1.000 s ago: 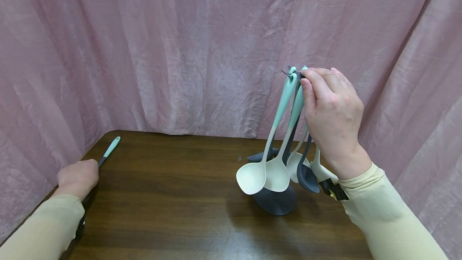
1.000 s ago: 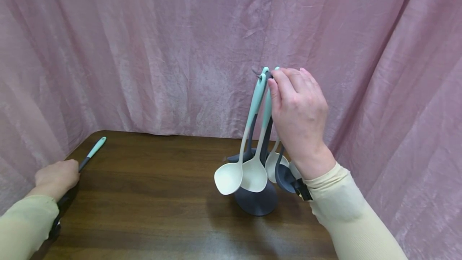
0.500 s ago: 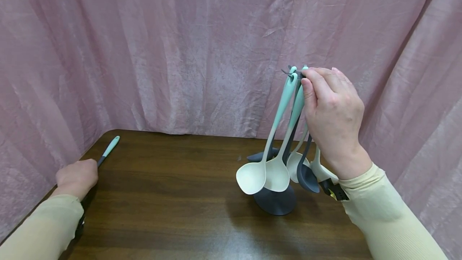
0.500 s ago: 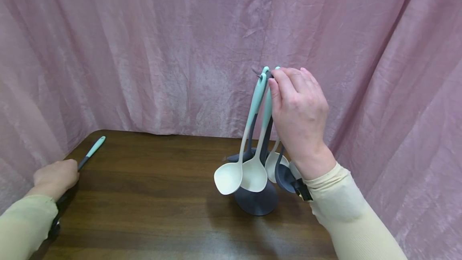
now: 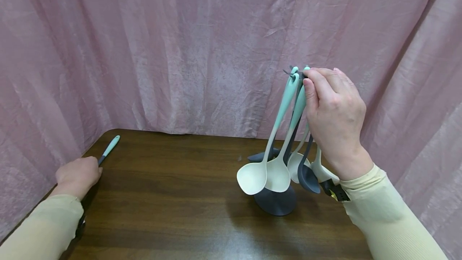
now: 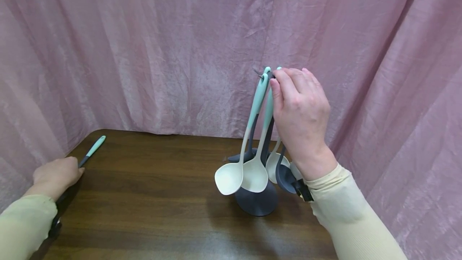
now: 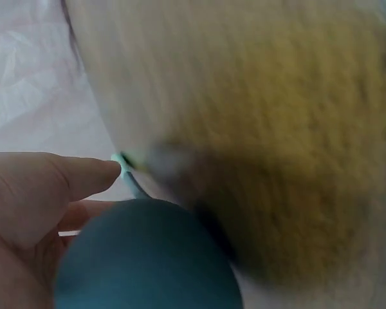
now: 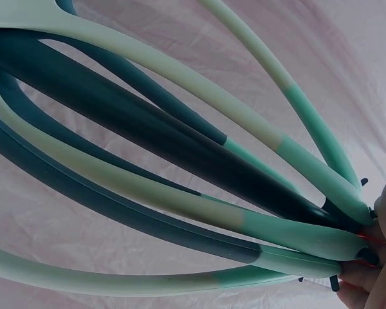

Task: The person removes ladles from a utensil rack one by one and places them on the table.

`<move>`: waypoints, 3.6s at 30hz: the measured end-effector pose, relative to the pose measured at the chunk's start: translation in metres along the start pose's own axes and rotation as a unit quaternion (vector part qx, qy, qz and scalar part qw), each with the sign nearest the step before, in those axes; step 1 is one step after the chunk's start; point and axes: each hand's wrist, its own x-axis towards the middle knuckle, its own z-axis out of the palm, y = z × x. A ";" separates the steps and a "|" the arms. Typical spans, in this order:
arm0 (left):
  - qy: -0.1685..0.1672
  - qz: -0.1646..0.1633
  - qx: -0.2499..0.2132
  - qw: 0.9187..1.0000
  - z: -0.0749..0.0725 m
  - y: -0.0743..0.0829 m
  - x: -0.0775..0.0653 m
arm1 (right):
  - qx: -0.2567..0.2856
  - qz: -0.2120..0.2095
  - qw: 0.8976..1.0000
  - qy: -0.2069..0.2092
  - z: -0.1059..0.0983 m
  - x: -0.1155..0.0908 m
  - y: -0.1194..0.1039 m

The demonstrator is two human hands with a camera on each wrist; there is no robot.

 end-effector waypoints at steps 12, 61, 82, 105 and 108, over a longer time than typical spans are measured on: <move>0.100 0.052 0.005 0.994 -0.004 0.029 -0.005 | -0.003 0.002 1.000 -0.003 -0.001 0.000 -0.001; 0.261 0.193 -0.088 0.942 -0.026 0.224 -0.043 | -0.011 0.000 1.000 0.000 -0.009 -0.004 0.001; 0.308 0.284 -0.157 0.894 -0.035 0.297 -0.077 | -0.013 -0.006 1.000 0.003 -0.013 -0.003 0.000; 0.270 0.338 -0.228 0.872 -0.035 0.354 -0.106 | -0.009 0.000 1.000 0.001 -0.013 -0.002 -0.001; 0.264 0.346 -0.241 0.868 -0.034 0.361 -0.109 | -0.010 0.004 1.000 0.000 -0.013 -0.002 -0.001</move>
